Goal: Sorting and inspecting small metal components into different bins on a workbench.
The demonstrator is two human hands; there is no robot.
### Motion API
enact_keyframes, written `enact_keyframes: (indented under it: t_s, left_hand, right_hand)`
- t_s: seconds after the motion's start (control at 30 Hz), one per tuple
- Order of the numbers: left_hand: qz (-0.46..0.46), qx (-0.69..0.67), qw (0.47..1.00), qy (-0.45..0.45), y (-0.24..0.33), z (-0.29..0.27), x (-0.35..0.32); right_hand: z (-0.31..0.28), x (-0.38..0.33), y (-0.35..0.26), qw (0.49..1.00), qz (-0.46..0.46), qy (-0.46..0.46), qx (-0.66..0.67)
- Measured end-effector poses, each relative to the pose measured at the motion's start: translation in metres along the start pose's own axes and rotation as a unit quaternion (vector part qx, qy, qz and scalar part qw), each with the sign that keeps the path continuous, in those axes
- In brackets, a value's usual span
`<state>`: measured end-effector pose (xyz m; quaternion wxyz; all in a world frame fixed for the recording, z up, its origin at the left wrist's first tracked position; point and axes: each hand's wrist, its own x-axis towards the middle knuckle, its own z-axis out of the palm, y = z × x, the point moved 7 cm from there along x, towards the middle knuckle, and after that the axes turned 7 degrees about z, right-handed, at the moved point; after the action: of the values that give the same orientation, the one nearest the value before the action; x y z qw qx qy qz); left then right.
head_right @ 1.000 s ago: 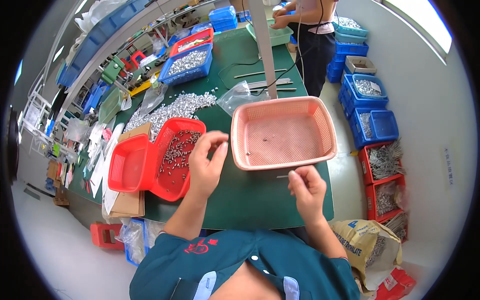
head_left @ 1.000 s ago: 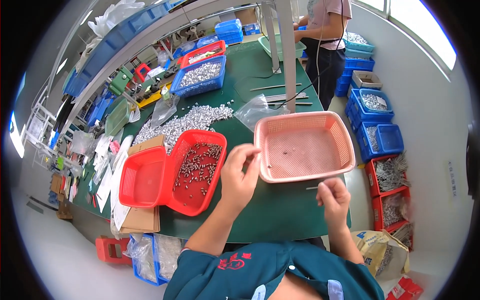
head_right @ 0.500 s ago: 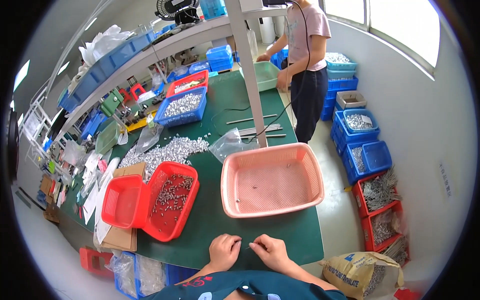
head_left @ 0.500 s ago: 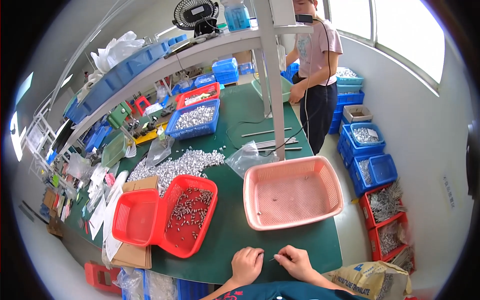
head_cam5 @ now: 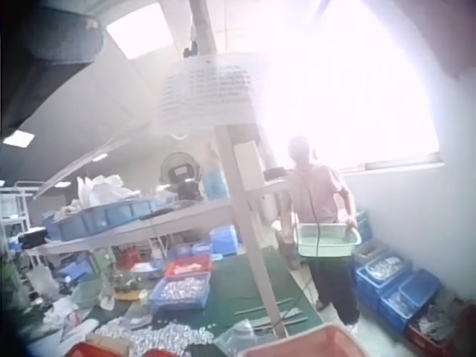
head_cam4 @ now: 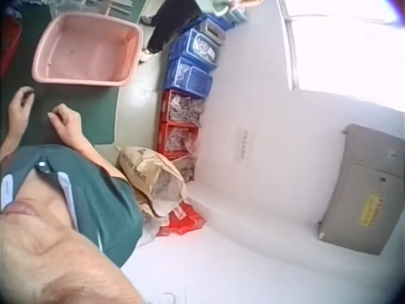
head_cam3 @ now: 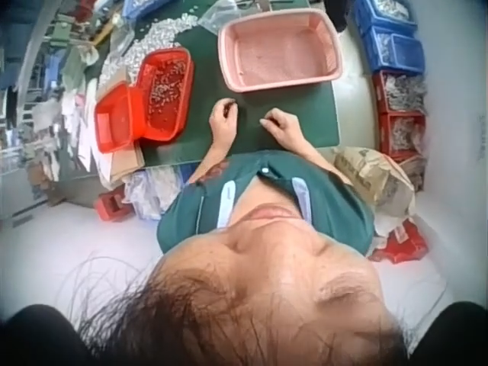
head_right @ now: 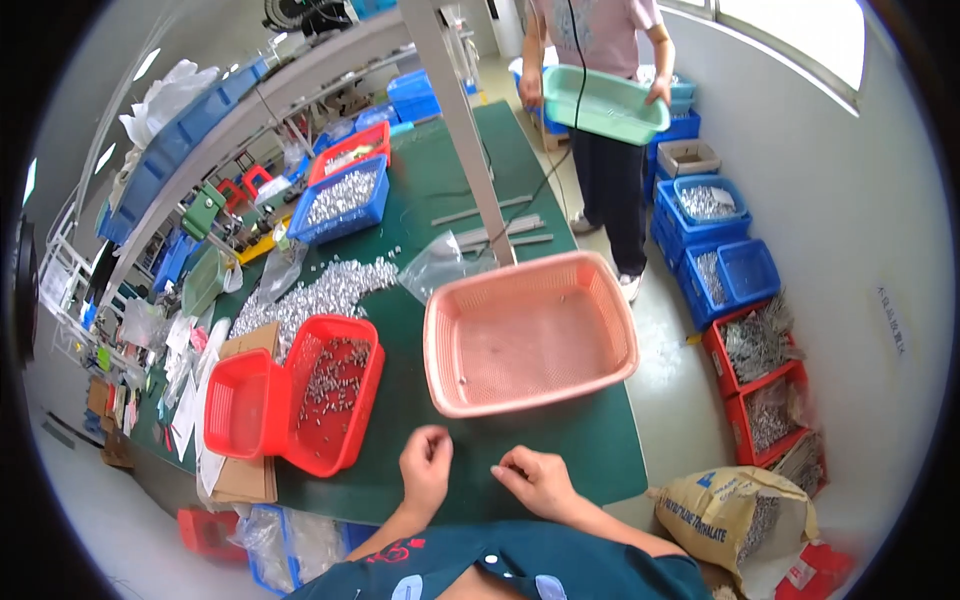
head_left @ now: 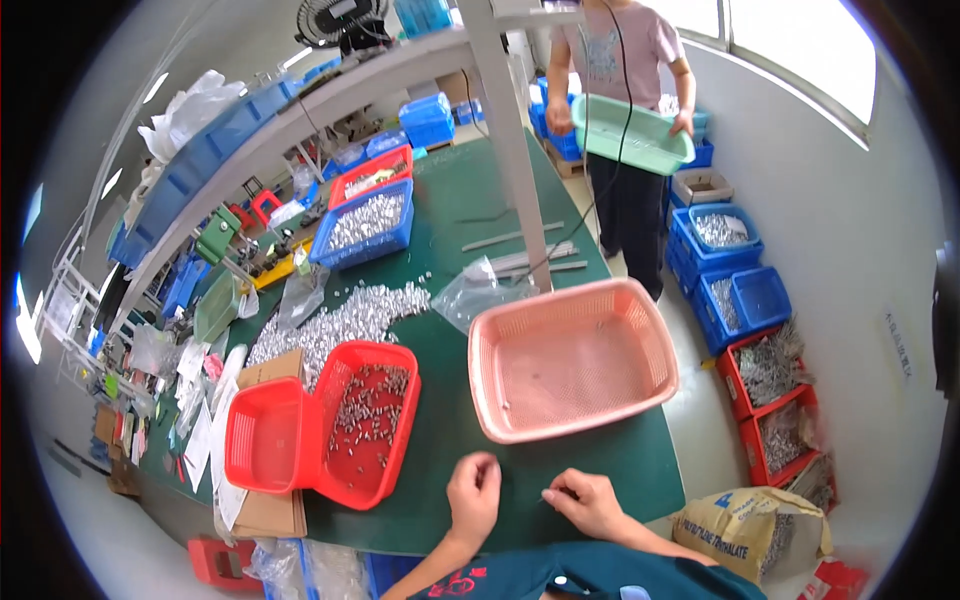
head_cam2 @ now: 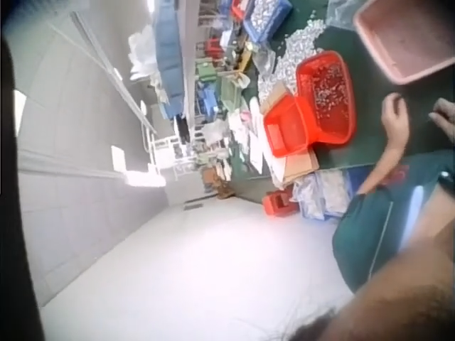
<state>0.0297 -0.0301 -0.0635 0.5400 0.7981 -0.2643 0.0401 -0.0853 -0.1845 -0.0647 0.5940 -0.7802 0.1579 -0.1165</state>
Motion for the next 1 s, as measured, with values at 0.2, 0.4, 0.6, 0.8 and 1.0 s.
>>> enact_keyframes:
  t_s: [0.2, 0.4, 0.6, 0.8, 1.0]
  left_hand:
    - [0.023, -0.01, 1.0, 0.011, 0.027, 0.008, 0.07]
    - [-0.049, -0.008, 0.998, -0.045, -0.007, 0.026, 0.092]
    - [0.003, 0.015, 0.999, -0.04, 0.049, 0.021, 0.111]
    - [0.011, -0.027, 0.996, -0.081, 0.047, 0.039, 0.117]
    - [0.005, 0.067, 0.989, -0.13, 0.032, 0.043, 0.11]
  right_hand:
    - [-0.009, -0.004, -0.005, 1.0, -0.02, 0.019, 0.004]
    - [-0.016, -0.015, 0.002, 0.995, 0.016, 0.02, 0.097]
    - [-0.099, -0.045, -0.008, 0.976, 0.004, 0.203, 0.073]
    - [-0.176, -0.054, 0.031, 0.884, 0.039, 0.423, 0.194]
    - [-0.187, -0.032, 0.044, 0.905, -0.019, 0.384, 0.183]
